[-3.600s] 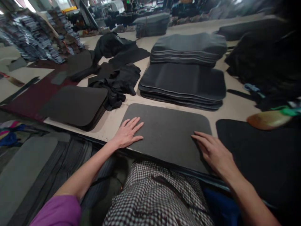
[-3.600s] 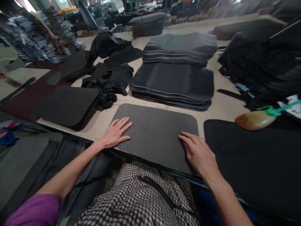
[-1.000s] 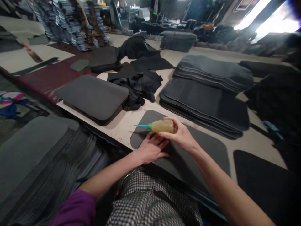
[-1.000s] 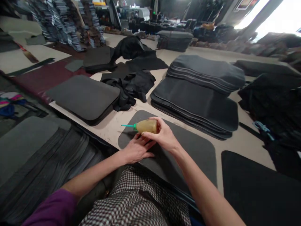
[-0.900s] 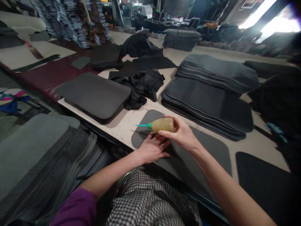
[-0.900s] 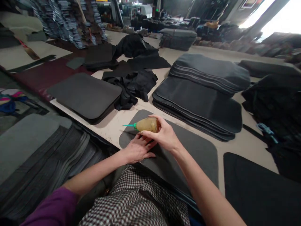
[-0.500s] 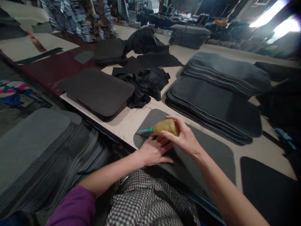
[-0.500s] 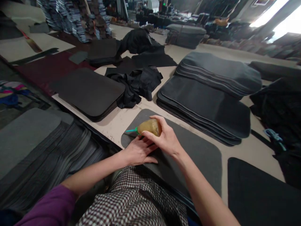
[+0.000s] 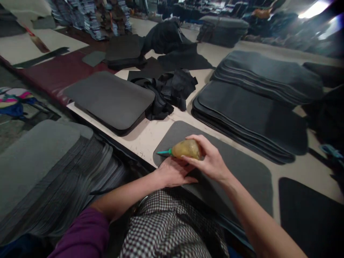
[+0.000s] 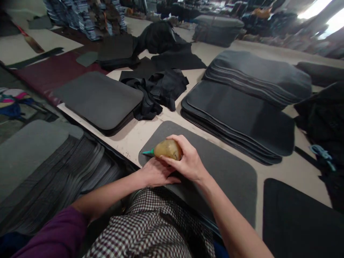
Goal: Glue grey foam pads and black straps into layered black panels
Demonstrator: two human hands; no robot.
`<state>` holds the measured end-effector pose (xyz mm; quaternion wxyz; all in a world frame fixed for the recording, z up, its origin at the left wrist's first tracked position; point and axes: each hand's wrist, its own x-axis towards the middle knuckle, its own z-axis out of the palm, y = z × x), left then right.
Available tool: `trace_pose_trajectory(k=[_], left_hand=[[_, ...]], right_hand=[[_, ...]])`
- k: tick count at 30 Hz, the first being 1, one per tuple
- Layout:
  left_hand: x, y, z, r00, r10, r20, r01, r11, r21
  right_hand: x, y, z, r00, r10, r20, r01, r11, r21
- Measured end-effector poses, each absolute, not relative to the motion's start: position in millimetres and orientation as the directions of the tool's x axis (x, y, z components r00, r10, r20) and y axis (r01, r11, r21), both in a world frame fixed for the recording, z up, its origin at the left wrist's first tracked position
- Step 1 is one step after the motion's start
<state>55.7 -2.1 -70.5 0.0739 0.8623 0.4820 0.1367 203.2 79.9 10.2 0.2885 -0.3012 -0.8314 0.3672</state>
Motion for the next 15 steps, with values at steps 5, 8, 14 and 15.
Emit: trace_pose_trajectory(k=[5, 8, 14, 15], left_hand=[[56, -1, -72, 0.502, 0.849, 0.165, 0.801, -0.529, 0.280], [56, -1, -67, 0.512, 0.841, 0.175, 0.797, -0.541, 0.269], [55, -1, -53, 0.498, 0.847, 0.187, 0.816, -0.530, 0.231], [55, -1, -51, 0.501, 0.844, 0.193, 0.814, -0.535, 0.225]], right_hand=[[197, 82, 12, -0.728, 0.615, 0.304, 0.213, 0.624, -0.752], [198, 89, 11, -0.735, 0.604, 0.308, 0.200, 0.627, -0.753], [206, 114, 8, -0.697, 0.645, 0.314, 0.245, 0.625, -0.741], [208, 119, 7, -0.681, 0.662, 0.314, 0.262, 0.621, -0.739]])
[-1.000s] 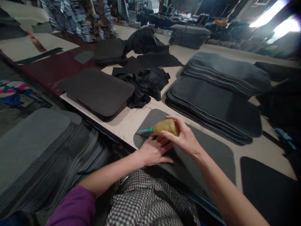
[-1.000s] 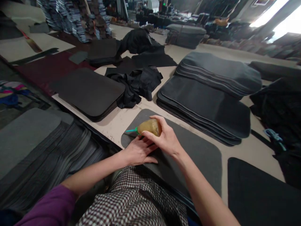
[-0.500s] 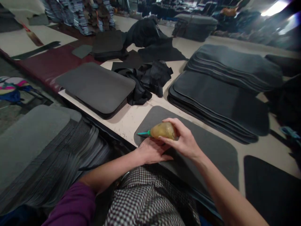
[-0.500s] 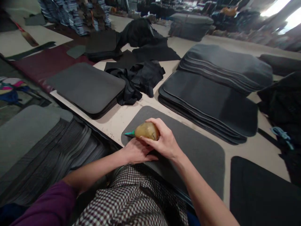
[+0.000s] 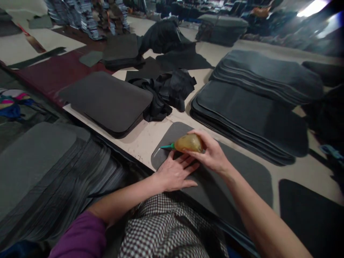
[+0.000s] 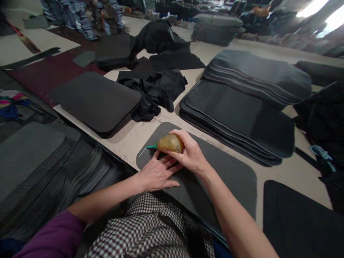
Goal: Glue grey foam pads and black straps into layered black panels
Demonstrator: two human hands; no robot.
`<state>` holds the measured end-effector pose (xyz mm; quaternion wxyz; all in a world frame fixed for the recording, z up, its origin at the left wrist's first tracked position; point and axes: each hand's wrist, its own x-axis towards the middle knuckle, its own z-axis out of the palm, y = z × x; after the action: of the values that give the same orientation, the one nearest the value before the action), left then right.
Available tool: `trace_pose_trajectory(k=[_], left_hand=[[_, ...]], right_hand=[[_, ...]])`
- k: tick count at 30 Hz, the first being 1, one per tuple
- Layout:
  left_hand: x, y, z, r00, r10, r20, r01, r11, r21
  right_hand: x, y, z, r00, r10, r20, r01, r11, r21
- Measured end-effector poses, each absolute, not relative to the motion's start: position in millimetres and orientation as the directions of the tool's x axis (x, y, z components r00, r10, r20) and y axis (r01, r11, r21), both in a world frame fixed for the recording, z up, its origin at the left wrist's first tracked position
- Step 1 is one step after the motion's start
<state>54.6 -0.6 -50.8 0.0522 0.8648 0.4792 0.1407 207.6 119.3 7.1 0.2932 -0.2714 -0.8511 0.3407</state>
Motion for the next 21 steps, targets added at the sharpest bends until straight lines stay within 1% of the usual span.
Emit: trace_pose_trajectory(k=[8, 13, 15, 17, 19, 21], left_hand=[[56, 1, -49, 0.518, 0.830, 0.206, 0.812, -0.553, 0.185], [56, 2, -50, 0.530, 0.826, 0.193, 0.807, -0.561, 0.185], [56, 2, -49, 0.531, 0.825, 0.192, 0.808, -0.561, 0.179], [57, 3, -48, 0.534, 0.824, 0.188, 0.808, -0.563, 0.174], [58, 3, -48, 0.521, 0.834, 0.183, 0.817, -0.549, 0.176], [59, 2, -48, 0.490, 0.852, 0.182, 0.834, -0.519, 0.187]], right_hand=[[214, 165, -3, -0.493, 0.783, 0.379, 0.365, 0.582, -0.727], [216, 184, -14, -0.359, 0.836, 0.415, 0.330, 0.530, -0.781], [217, 185, -15, -0.311, 0.880, 0.359, 0.279, 0.446, -0.851], [219, 185, -14, -0.260, 0.929, 0.264, 0.209, 0.321, -0.924], [220, 183, -12, -0.227, 0.957, 0.179, 0.154, 0.217, -0.964], [220, 183, -11, -0.200, 0.971, 0.135, 0.121, 0.161, -0.980]])
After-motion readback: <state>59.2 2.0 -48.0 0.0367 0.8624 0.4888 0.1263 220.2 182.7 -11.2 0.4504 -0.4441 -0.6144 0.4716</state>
